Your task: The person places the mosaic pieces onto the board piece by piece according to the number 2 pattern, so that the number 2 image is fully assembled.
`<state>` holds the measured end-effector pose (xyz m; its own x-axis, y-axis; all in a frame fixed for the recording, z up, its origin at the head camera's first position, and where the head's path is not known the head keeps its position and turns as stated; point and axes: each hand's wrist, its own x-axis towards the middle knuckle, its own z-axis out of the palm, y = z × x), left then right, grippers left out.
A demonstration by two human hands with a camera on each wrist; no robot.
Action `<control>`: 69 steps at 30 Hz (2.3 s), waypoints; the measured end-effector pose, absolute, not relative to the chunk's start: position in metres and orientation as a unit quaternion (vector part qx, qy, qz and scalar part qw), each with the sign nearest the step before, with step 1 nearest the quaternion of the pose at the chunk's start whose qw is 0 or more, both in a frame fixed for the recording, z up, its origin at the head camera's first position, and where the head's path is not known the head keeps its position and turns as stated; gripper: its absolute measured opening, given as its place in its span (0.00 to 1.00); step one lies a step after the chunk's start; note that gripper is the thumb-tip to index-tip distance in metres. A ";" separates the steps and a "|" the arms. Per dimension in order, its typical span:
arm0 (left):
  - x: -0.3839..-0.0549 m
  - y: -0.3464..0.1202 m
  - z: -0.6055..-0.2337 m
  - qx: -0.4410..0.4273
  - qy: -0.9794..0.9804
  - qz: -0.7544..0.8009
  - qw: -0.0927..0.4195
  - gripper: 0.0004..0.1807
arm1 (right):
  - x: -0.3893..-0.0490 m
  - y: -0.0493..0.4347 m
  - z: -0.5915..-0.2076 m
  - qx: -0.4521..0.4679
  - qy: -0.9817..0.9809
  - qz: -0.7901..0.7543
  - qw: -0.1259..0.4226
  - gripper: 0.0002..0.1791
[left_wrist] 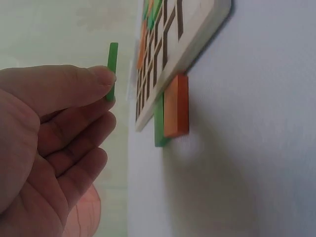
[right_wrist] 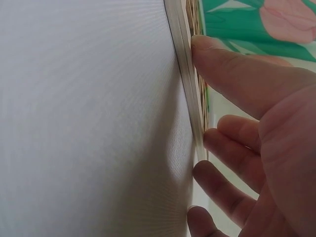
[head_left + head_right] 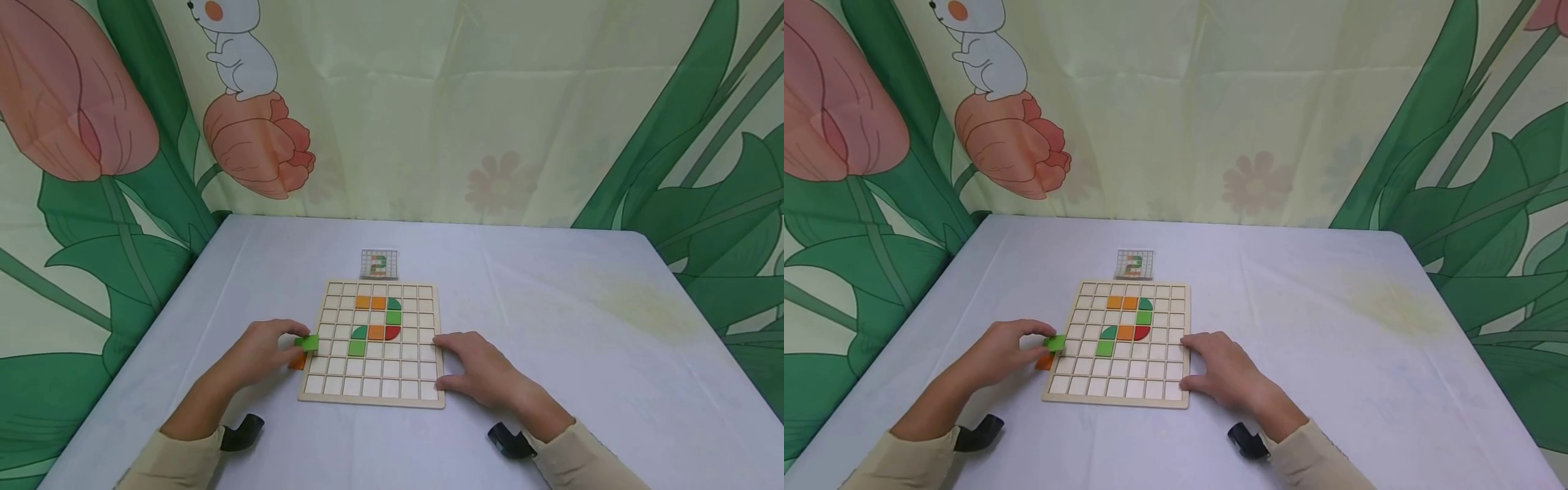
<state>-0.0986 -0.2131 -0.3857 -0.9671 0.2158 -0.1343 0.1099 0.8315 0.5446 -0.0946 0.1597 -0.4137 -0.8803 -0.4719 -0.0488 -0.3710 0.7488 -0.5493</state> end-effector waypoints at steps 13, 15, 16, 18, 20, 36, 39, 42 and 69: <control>-0.095 -0.193 -0.388 0.105 0.946 0.286 0.108 0.13 | -0.095 0.158 -0.413 -0.216 0.932 -0.274 0.102 0.36; -0.094 -0.190 -0.389 0.107 0.943 0.295 0.110 0.13 | -0.095 0.159 -0.413 -0.216 0.931 -0.275 0.101 0.36; -0.094 -0.189 -0.390 0.109 0.942 0.296 0.110 0.13 | -0.095 0.159 -0.413 -0.217 0.931 -0.276 0.101 0.36; -0.093 -0.187 -0.391 0.114 0.940 0.302 0.112 0.13 | -0.094 0.159 -0.413 -0.218 0.930 -0.277 0.101 0.36; -0.093 -0.185 -0.392 0.120 0.938 0.304 0.113 0.13 | -0.094 0.159 -0.412 -0.219 0.930 -0.278 0.101 0.36; -0.090 -0.168 -0.397 0.165 0.934 0.300 0.104 0.11 | -0.095 0.161 -0.413 -0.229 0.929 -0.275 0.095 0.36; -0.091 -0.165 -0.398 0.175 0.933 0.297 0.100 0.10 | -0.095 0.162 -0.414 -0.229 0.929 -0.273 0.095 0.36; -0.091 -0.162 -0.398 0.172 0.934 0.296 0.103 0.10 | -0.095 0.162 -0.414 -0.228 0.929 -0.274 0.096 0.36; -0.091 -0.153 -0.404 0.198 0.930 0.293 0.097 0.11 | -0.095 0.161 -0.413 -0.231 0.929 -0.274 0.095 0.36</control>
<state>-0.0912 -0.1526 -0.4044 -0.9027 0.4255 -0.0644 0.3117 0.7496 0.5839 -0.0951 0.1614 -0.4126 -0.8750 -0.4816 -0.0506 -0.3770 0.7431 -0.5529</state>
